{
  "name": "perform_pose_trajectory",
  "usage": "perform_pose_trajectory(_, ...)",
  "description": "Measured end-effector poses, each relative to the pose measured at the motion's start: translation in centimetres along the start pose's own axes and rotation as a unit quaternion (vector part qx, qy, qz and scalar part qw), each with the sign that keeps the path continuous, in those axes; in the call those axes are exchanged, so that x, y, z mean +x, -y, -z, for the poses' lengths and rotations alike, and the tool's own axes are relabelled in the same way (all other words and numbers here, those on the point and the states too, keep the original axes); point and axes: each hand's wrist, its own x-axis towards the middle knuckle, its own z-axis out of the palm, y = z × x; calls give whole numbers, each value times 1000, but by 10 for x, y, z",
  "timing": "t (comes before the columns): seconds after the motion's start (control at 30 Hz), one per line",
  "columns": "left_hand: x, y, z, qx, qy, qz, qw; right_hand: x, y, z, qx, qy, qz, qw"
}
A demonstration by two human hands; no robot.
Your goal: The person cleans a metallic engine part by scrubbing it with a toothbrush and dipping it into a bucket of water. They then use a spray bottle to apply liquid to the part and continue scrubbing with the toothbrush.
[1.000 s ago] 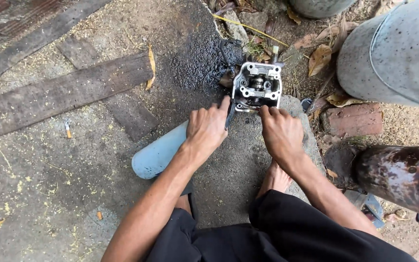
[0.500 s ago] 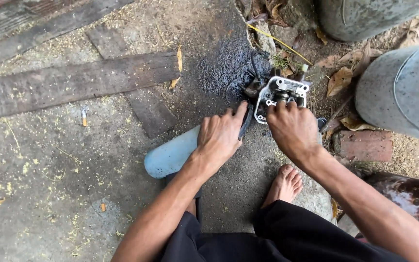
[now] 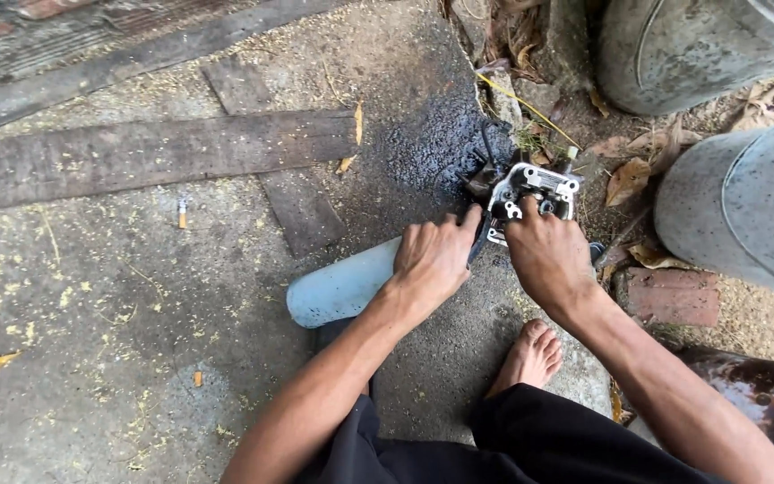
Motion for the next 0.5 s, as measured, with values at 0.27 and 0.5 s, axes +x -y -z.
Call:
perform_pose_trajectory(0.27,3,8,-14,-39,-22,6,999,7,16,26,-26,-32,14,999)
perform_pose_trajectory(0.5,-7,10,17,-78,-53,9,996,10,15,9,-10,-51,24,998)
